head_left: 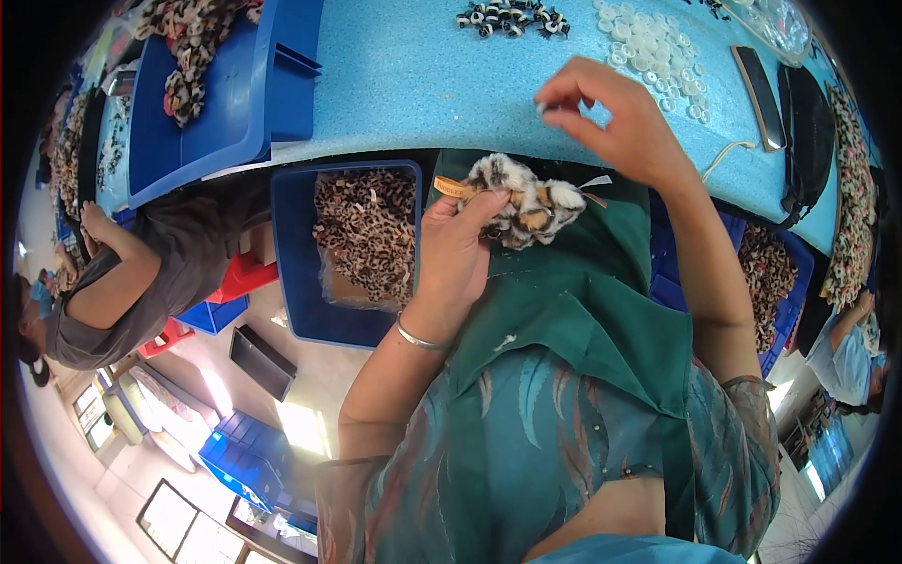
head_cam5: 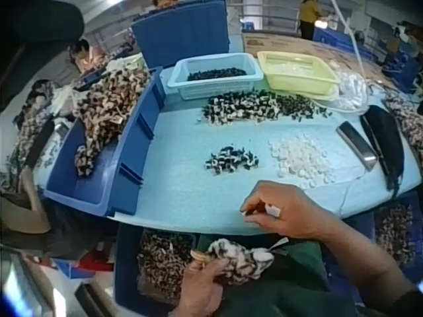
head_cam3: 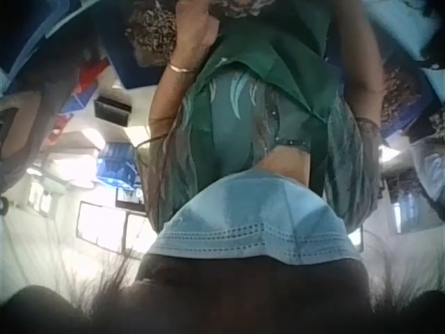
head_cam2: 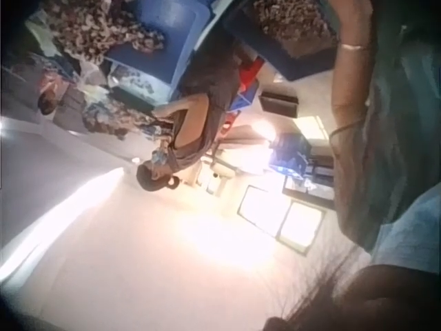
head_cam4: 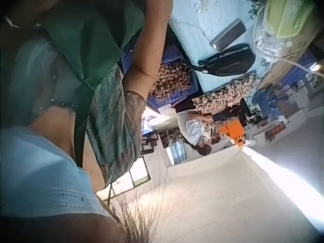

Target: The person assembles small leopard-print plush toy parts by hand, attaching plastic eyes, plastic noses, and tags to the toy parts.

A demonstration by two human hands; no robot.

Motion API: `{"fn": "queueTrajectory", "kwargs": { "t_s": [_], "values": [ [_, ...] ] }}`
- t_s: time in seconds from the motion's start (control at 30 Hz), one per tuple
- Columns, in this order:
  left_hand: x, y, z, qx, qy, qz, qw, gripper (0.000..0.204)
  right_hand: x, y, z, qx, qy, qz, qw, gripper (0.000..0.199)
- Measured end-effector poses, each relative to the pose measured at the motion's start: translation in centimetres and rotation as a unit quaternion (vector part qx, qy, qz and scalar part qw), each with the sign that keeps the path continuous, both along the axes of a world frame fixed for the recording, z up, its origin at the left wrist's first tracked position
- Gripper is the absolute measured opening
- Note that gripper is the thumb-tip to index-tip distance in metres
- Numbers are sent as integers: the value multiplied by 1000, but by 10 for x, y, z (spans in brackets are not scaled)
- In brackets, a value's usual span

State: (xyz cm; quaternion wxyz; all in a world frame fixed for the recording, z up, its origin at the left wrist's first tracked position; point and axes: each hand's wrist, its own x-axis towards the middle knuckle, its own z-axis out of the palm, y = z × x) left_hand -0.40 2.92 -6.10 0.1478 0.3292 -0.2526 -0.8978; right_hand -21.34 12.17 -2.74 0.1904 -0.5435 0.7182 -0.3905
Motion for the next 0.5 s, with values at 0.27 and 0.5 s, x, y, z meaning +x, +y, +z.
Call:
{"fn": "queueTrajectory", "kwargs": {
  "t_s": [0.27, 0.5],
  "values": [
    [-8, 3, 4, -44, 45, -10, 998, 17, 54, 26, -2, -85, -67, 52, 993, 13],
    [-5, 1, 4, -48, 14, -9, 999, 17, 51, 31, -19, -11, -306, 13, 952, 11]
  ]
}}
